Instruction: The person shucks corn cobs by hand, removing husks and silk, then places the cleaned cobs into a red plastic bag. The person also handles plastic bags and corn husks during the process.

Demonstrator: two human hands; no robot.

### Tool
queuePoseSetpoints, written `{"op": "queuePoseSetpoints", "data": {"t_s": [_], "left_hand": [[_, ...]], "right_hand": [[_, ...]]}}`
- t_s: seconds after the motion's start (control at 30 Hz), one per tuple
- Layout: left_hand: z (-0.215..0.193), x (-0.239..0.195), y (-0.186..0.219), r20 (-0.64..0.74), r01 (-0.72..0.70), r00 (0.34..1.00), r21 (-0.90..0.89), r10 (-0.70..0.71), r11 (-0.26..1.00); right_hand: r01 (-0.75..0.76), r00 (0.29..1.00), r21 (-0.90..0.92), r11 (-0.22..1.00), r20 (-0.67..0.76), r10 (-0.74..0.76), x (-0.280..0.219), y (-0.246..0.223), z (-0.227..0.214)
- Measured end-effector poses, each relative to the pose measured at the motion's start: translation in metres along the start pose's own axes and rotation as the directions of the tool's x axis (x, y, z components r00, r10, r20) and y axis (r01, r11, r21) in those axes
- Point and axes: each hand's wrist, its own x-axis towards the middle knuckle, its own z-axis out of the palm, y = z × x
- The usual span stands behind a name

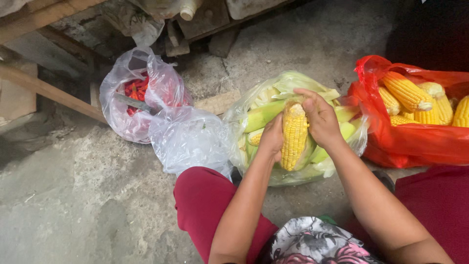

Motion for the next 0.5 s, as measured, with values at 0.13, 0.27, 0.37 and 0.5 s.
{"op": "queuePoseSetpoints", "data": {"t_s": [0.13,0.27,0.37,0.5], "left_hand": [[-0.017,0.001,-0.001,0.104,0.117,0.988,-0.053,-0.111,0.992],[-0.031,0.012,-0.006,0.192,0.298,0.937,0.004,-0.293,0.955],[-0.035,0.025,-0.013,0.089,0.248,0.967,-0.081,-0.240,0.965],[-0.026,0.032,-0.019,-0.093,0.083,0.992,-0.064,-0.089,0.994]], "right_hand": [[-0.278,0.938,0.266,0.923,0.281,0.201,0.004,0.002,-0.003],[-0.315,0.860,0.315,0.895,0.495,0.129,0.007,0.006,-0.005],[-0.383,0.891,0.324,0.865,0.378,0.252,0.017,0.013,-0.001],[-0.248,0.965,0.290,0.925,-0.011,0.262,0.045,0.026,0.005]]}}
